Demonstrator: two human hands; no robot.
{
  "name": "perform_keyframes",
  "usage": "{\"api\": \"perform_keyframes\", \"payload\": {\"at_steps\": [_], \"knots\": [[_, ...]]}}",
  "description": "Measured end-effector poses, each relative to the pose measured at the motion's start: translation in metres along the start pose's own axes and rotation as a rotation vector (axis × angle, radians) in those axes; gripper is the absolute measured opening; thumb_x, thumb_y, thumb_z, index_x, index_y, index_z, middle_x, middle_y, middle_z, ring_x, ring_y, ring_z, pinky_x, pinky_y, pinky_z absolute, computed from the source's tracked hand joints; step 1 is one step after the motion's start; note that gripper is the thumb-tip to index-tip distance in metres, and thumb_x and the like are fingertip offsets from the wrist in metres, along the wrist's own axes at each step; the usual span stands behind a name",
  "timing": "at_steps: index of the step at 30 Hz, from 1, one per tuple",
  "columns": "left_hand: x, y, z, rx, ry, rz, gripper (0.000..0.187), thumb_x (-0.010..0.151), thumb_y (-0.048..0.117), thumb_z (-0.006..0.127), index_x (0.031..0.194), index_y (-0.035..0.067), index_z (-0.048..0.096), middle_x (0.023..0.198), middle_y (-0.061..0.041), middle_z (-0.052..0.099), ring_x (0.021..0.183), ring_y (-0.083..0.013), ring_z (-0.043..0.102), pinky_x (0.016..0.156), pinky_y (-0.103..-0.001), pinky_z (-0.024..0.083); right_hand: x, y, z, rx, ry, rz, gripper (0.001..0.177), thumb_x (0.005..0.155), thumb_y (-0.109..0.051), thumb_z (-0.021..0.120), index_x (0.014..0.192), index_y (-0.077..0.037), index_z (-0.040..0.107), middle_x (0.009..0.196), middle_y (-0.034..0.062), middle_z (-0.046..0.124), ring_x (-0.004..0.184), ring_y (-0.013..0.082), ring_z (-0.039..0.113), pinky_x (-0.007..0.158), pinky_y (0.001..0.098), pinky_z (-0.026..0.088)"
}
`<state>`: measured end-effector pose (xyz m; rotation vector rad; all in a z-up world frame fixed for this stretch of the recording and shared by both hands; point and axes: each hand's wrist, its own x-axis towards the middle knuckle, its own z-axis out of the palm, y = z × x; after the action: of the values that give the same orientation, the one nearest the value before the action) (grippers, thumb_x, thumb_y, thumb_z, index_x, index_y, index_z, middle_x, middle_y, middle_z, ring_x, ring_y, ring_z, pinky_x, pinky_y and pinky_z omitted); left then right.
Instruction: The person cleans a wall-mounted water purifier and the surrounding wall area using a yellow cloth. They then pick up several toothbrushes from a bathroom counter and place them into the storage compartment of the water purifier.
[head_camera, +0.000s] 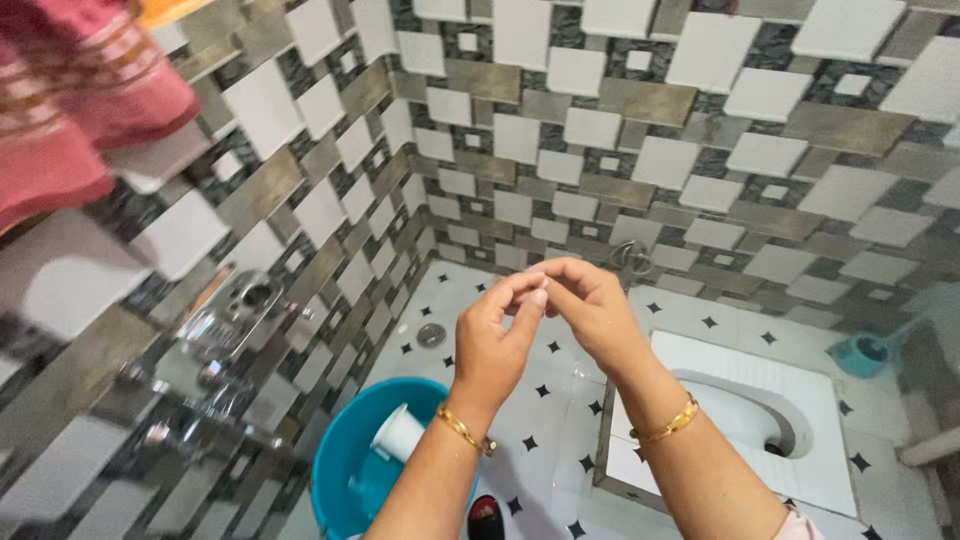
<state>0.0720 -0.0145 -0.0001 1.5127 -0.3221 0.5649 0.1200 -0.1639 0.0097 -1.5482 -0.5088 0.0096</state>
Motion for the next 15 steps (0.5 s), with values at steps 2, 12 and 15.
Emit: {"api": "perform_keyframes", "payload": {"at_steps": [2, 12, 15], "knots": [[0.029, -0.017, 0.008, -0.005, -0.023, -0.012, 0.022, 0.098, 0.014, 0.067, 0.115, 0.002, 0.074, 0.095, -0.006, 0.079, 0.082, -0.0111, 0.073, 0.075, -0.026, 0.058, 0.021, 0.006, -0.015, -0.026, 0.033, -0.04, 0.021, 0.102, -0.016, 0.063, 0.113, 0.0, 0.071, 0.1, 0.0037, 0.074, 0.088, 0.0095, 0.065, 0.078, 0.0271, 0.054], [0.166, -0.075, 0.024, -0.28, -0.218, -0.075, 0.024, 0.099, 0.016, 0.064, 0.117, 0.002, 0.073, 0.093, -0.002, 0.075, 0.081, -0.0068, 0.068, 0.075, -0.025, 0.06, 0.124, 0.001, -0.041, 0.026, 0.22, -0.004, 0.024, 0.097, -0.017, 0.062, 0.112, -0.001, 0.071, 0.099, 0.0023, 0.075, 0.088, 0.009, 0.07, 0.082, 0.0274, 0.06], [0.193, -0.095, 0.034, -0.297, -0.238, -0.102, 0.024, 0.098, 0.016, 0.064, 0.117, 0.002, 0.072, 0.091, -0.003, 0.075, 0.078, -0.0068, 0.068, 0.072, -0.025, 0.059, 0.149, 0.015, -0.058, -0.107, 0.269, 0.041, 0.024, 0.098, -0.018, 0.064, 0.111, -0.001, 0.074, 0.096, 0.0028, 0.075, 0.083, 0.0077, 0.066, 0.074, 0.0253, 0.055]]}}
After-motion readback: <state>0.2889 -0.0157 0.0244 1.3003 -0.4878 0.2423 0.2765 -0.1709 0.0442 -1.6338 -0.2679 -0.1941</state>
